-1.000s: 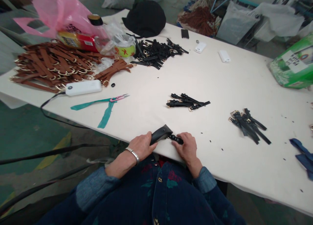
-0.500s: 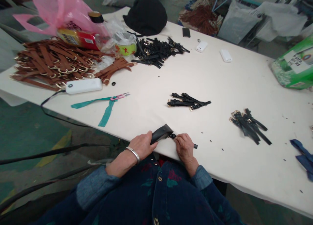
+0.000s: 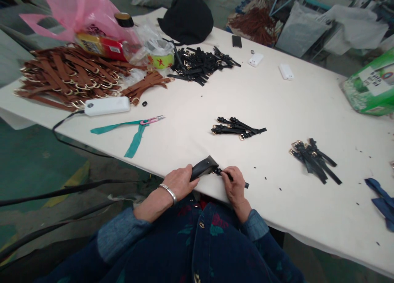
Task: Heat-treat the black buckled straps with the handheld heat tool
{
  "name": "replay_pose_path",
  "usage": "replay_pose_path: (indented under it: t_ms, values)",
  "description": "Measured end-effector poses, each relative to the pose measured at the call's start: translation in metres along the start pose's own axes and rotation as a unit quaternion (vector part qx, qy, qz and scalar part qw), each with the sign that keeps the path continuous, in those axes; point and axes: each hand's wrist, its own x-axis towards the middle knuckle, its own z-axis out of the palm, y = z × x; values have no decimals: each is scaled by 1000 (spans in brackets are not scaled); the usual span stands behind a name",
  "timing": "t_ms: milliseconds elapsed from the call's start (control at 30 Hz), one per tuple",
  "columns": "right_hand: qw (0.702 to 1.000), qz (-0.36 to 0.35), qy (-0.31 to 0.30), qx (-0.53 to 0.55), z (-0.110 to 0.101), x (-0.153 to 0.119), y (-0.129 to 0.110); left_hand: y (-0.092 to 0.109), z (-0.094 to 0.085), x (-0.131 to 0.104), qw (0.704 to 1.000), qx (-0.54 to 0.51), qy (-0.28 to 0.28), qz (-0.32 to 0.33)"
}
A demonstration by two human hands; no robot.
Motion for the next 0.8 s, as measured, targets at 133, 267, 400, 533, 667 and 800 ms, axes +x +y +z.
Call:
replay_pose_path:
  t_ms: [133, 267, 400, 533, 667, 800]
  values:
    - [992, -66, -42, -102, -1, 4, -8, 1, -1, -1, 1000, -6, -3, -5]
    - [983, -87, -58, -153, 3, 8, -14, 2, -2, -1, 1000, -7, -7, -11]
    - [990, -58, -53, -117, 8, 6, -12, 1, -1, -1, 1000, -6, -7, -5]
    - [997, -7, -55, -50, 7, 7, -6, -1, 1, 0, 1000, -5, -7, 1]
    - [997, 5, -70, -21, 4, 12, -2, -4, 1, 0, 1000, -7, -2, 6]
    - [997, 23, -73, -32, 4, 16, 0, -8, -2, -7, 1000, -1, 1, 11]
